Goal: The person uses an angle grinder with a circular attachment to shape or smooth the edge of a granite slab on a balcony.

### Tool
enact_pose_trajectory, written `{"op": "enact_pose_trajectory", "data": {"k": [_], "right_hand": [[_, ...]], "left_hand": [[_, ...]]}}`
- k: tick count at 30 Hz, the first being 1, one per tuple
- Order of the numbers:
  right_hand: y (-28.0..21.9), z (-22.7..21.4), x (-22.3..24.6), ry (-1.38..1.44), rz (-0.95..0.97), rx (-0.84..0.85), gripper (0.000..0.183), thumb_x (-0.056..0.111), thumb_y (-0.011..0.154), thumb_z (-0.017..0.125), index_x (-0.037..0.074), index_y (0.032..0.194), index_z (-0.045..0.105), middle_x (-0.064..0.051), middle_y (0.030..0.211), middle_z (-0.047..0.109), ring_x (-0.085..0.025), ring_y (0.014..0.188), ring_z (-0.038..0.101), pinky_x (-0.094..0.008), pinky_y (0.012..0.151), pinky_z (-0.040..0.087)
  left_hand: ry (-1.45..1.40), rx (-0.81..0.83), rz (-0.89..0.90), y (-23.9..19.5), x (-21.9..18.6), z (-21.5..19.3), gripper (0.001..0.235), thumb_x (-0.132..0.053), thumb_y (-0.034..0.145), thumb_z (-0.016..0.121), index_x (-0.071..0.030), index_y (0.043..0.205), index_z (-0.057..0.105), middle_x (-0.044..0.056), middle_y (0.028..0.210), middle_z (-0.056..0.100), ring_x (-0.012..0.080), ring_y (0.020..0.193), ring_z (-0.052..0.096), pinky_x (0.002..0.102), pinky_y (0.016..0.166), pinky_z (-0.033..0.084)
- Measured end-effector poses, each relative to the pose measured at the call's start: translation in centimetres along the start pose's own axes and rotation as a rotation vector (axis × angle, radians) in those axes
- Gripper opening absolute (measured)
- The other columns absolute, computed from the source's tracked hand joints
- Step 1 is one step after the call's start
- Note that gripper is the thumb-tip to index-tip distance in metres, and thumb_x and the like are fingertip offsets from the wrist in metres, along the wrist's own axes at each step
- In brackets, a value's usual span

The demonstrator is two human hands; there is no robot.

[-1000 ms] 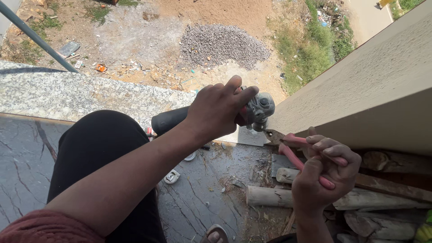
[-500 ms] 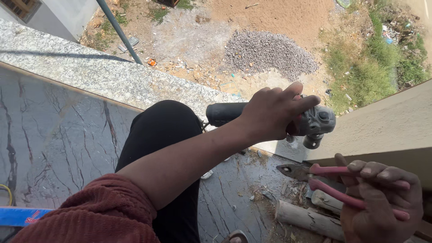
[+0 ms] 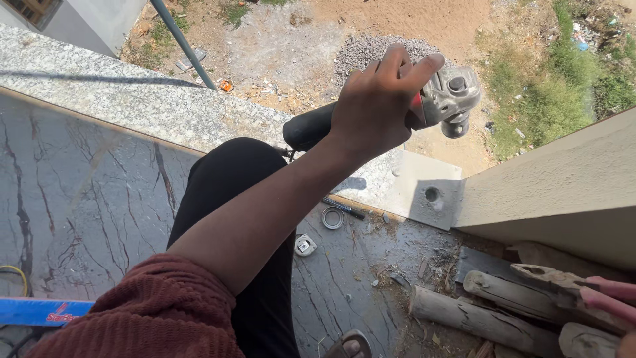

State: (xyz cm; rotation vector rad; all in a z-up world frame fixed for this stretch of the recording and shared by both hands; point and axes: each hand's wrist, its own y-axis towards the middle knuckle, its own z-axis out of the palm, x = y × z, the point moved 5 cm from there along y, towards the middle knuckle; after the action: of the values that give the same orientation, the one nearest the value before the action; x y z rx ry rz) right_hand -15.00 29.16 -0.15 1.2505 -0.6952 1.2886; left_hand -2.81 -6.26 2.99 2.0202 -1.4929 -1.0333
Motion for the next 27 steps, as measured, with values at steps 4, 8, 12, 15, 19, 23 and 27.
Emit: {"op": "enact_pose_trajectory", "data": {"k": [4,8,12,15,19,23,27], "right_hand": [[1.4,-2.5,-1.0,0.022,0.006,0.004,0.024,-0.015,0.093,0.044,0.006,0.104,0.05,-0.007,0.102,0.055,-0.021,0.104,0.062,-0.055,0.109,0.052],[3.0,-4.0,0.9,0.02,0.012,0.03,0.025,-0.015,0.093,0.045,0.007,0.102,0.05,-0.005,0.1,0.053,-0.019,0.103,0.061,-0.054,0.112,0.05],[2.4,-2.5,2.0,-0.064,0.012,-0.025,0.027,-0.014,0.09,0.051,0.009,0.104,0.054,-0.004,0.097,0.06,-0.018,0.095,0.065,-0.059,0.107,0.06],[2.4,-1.5,2.7,-0.056,0.087,-0.065,0.024,-0.011,0.09,0.052,0.009,0.103,0.054,-0.003,0.1,0.061,-0.019,0.092,0.066,-0.058,0.101,0.059],[3.0,-0.1,2.2,-0.076,0.152,-0.096,0.026,-0.013,0.087,0.051,0.009,0.1,0.051,-0.002,0.101,0.059,-0.019,0.087,0.066,-0.053,0.082,0.06],[3.3,0.6,1.8,-0.129,0.121,-0.056,0.03,-0.015,0.085,0.052,0.009,0.103,0.051,-0.005,0.102,0.058,-0.019,0.094,0.066,-0.043,0.094,0.063],[2.8,0.4,1.7,-0.094,0.164,-0.065,0.029,-0.013,0.084,0.05,0.009,0.101,0.05,-0.004,0.1,0.058,-0.02,0.094,0.066,-0.044,0.09,0.063]], "left_hand": [[0.007,0.044,0.074,0.0,0.0,-0.7,0.057,-0.02,0.08,0.085,-0.028,0.13,0.057,0.006,0.106,0.058,0.0258,0.083,0.068,0.044,0.066,0.049],[-0.066,0.097,0.201,-1.6,-3.4,0.9,0.059,-0.017,0.076,0.091,-0.029,0.124,0.061,0.009,0.107,0.06,0.0292,0.083,0.068,0.049,0.065,0.048],[-0.594,0.464,-0.262,-1.7,-2.5,2.7,0.078,-0.012,0.054,0.09,-0.025,0.124,0.06,0.006,0.11,0.065,0.0246,0.098,0.072,0.038,0.083,0.058],[-0.952,0.451,-0.313,-0.8,-3.1,2.8,0.084,-0.01,0.052,0.091,-0.016,0.13,0.059,0.007,0.116,0.07,0.021,0.109,0.071,0.036,0.097,0.057],[-1.399,0.548,-0.495,-1.4,-3.6,2.7,0.092,-0.01,0.053,0.09,-0.011,0.137,0.052,0.006,0.118,0.069,0.0195,0.111,0.069,0.039,0.1,0.057],[-1.635,0.643,-0.572,-1.8,-4.0,2.6,0.088,-0.013,0.054,0.089,-0.005,0.134,0.053,0.01,0.108,0.071,0.0267,0.099,0.073,0.047,0.096,0.061],[-1.738,0.671,-0.585,-2.0,-3.7,2.7,0.083,-0.012,0.057,0.09,-0.002,0.132,0.055,0.012,0.107,0.071,0.0282,0.099,0.073,0.048,0.093,0.061]]}}
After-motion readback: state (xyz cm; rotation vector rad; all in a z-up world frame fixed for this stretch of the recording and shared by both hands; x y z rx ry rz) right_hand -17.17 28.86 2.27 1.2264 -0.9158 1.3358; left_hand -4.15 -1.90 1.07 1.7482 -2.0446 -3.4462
